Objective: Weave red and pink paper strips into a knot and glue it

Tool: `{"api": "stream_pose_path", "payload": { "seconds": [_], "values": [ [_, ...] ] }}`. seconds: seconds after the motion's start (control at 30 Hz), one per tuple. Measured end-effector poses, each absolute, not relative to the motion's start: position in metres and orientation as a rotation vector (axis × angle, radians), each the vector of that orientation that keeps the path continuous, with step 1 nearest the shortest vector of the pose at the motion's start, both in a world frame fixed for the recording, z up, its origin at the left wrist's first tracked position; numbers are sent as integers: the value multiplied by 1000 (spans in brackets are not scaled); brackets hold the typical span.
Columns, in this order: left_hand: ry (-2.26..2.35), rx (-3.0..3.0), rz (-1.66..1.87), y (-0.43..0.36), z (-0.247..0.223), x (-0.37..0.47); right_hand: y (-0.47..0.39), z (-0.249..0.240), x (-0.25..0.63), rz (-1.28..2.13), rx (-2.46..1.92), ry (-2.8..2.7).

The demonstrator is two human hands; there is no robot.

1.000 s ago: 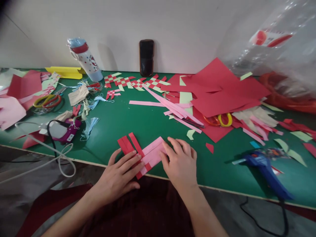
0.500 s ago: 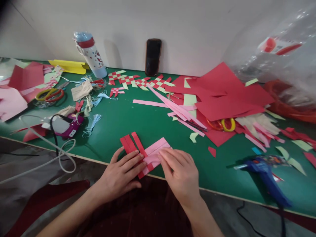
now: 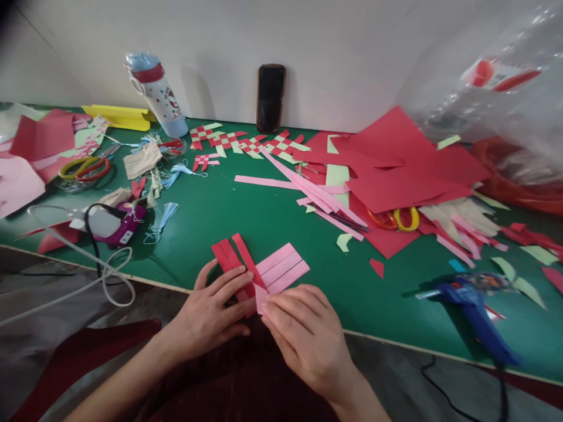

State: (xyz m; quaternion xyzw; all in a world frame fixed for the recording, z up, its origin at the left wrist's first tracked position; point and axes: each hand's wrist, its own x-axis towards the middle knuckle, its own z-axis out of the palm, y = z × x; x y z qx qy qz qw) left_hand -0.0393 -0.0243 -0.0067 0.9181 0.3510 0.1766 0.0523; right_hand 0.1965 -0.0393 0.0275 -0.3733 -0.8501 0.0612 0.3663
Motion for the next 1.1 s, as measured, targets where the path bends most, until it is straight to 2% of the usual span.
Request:
{"api": "stream_pose_path", "payload": {
  "seconds": [0.4, 0.7, 0.93, 1.0, 1.1],
  "values": [
    [1030, 2780, 524, -24, 3, -40, -43, 23, 198, 174, -899, -2195],
    [1186, 2491, 847, -17, 9, -24, -34, 23, 197, 173, -909, -2145],
    [1016, 2467, 804, -7, 8, -8, -39, 28, 199, 161, -942, -2132],
    [995, 2458, 846, -6, 4, -8, -37, 31, 217, 85, -1017, -2104],
    [961, 2459, 852, -5, -3, -12, -37, 36, 265, -217, -1359, -1954]
  ]
}}
